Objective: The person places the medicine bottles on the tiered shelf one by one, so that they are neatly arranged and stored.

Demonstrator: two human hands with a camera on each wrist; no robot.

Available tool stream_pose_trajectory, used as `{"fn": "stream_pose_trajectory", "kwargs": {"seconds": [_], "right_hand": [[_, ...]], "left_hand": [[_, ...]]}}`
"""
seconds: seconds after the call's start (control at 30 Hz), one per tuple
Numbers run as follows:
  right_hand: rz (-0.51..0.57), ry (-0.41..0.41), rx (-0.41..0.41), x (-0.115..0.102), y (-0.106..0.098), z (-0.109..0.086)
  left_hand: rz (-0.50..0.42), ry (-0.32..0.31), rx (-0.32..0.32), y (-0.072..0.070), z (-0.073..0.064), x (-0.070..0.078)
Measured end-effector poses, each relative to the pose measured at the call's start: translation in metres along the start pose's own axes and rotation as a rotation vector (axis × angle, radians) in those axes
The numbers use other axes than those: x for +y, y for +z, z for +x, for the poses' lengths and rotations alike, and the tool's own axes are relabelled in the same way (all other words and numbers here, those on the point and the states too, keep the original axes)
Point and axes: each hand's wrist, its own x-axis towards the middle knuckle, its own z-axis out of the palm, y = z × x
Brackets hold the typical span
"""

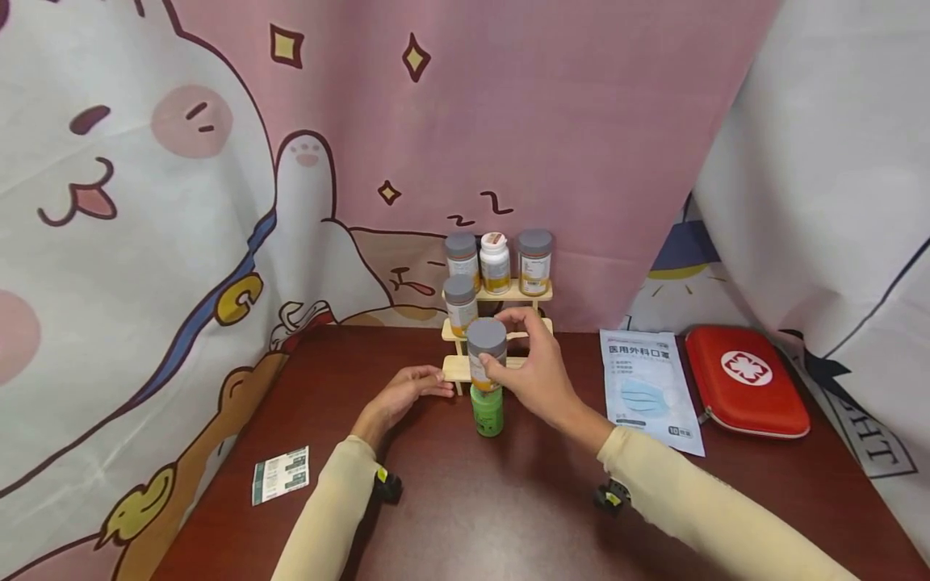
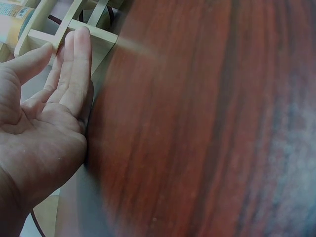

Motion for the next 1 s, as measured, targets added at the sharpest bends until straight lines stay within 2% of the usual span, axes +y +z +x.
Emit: {"fn": "stream_pose_trajectory", "kwargs": {"seconds": [0.43,1.0], "right_hand": [[-0.038,-0.032,0.17,0.031,0.009,0.032],[-0.03,0.11,0.26,0.047,0.024,0.052]], "left_hand": [[0.004,0.007,0.003,0.001,-0.001,0.001],[0.004,0.003,0.011,0.0,-0.002,0.0]]}}
